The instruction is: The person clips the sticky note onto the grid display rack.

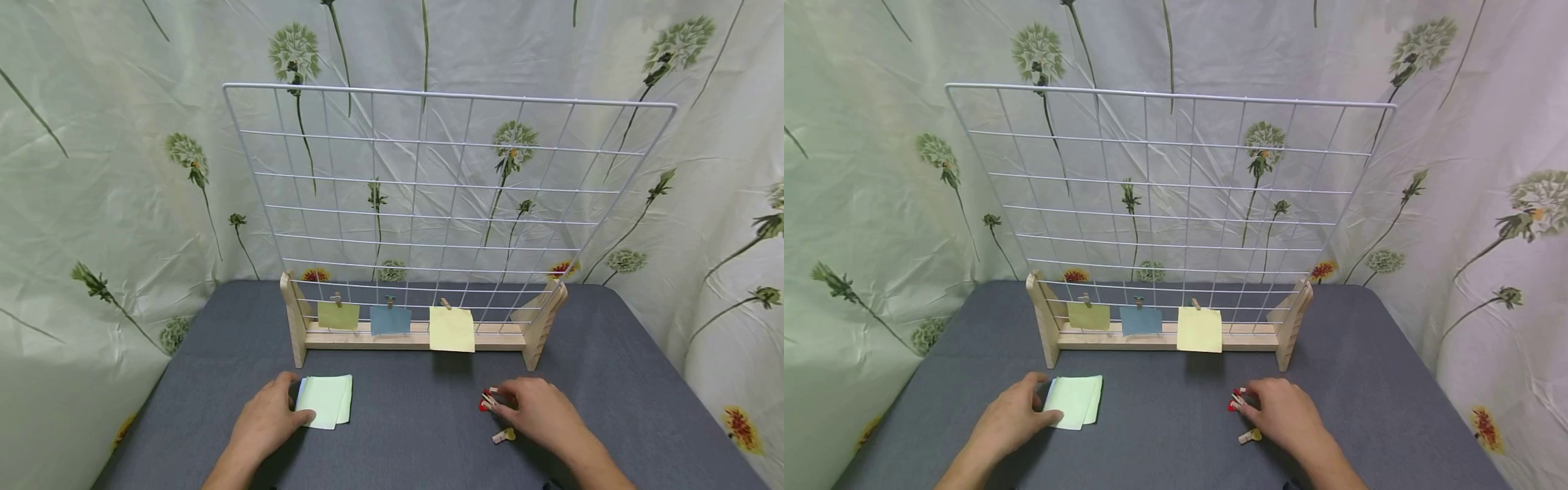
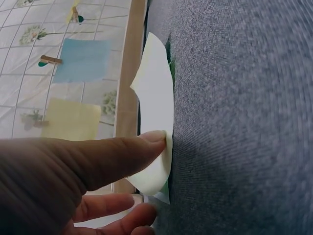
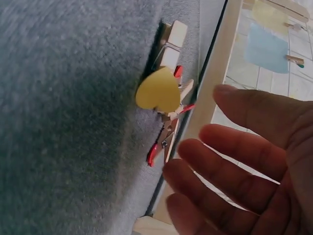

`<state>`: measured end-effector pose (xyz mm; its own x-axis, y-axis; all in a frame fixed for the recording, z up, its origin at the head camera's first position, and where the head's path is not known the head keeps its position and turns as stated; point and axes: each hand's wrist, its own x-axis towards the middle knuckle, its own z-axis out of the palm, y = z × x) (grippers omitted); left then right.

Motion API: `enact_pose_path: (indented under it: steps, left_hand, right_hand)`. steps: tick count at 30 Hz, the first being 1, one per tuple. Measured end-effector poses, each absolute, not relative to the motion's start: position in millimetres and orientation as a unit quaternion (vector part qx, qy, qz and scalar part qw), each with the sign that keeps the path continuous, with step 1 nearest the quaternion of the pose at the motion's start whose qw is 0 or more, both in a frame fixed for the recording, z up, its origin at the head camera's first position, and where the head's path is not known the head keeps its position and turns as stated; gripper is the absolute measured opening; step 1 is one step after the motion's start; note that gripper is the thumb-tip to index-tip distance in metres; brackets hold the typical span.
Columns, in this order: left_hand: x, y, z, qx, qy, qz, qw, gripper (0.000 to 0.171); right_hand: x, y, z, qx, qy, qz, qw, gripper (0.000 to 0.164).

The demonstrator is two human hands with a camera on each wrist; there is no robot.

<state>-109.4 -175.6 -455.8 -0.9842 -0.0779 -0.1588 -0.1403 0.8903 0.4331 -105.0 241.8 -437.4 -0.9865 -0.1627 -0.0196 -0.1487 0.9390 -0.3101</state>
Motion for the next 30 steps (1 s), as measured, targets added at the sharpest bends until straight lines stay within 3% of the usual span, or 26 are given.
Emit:
enact_pose_path:
  steps: [10, 22, 30]
  left_hand:
    - [-107.7, -182.2, -454.1, -0.042, 0.969, 0.234, 0.066, 0.056]
    - [-108.4, -181.1, -455.2, -0.059, 0.965, 0.242, 0.081, 0.053]
    - [-106.9, -182.0, -456.0, -0.057, 0.964, 0.25, 0.074, 0.032]
  right_hand:
    - [-94.3, 251.5, -436.7, -0.085, 0.977, -0.162, 0.107, 0.023]
    - [-92.2, 259.8, -449.2, -0.161, 0.966, -0.177, 0.1, 0.016]
    - [-94.8, 258.4, -449.2, -0.146, 0.961, -0.189, 0.14, 0.013]
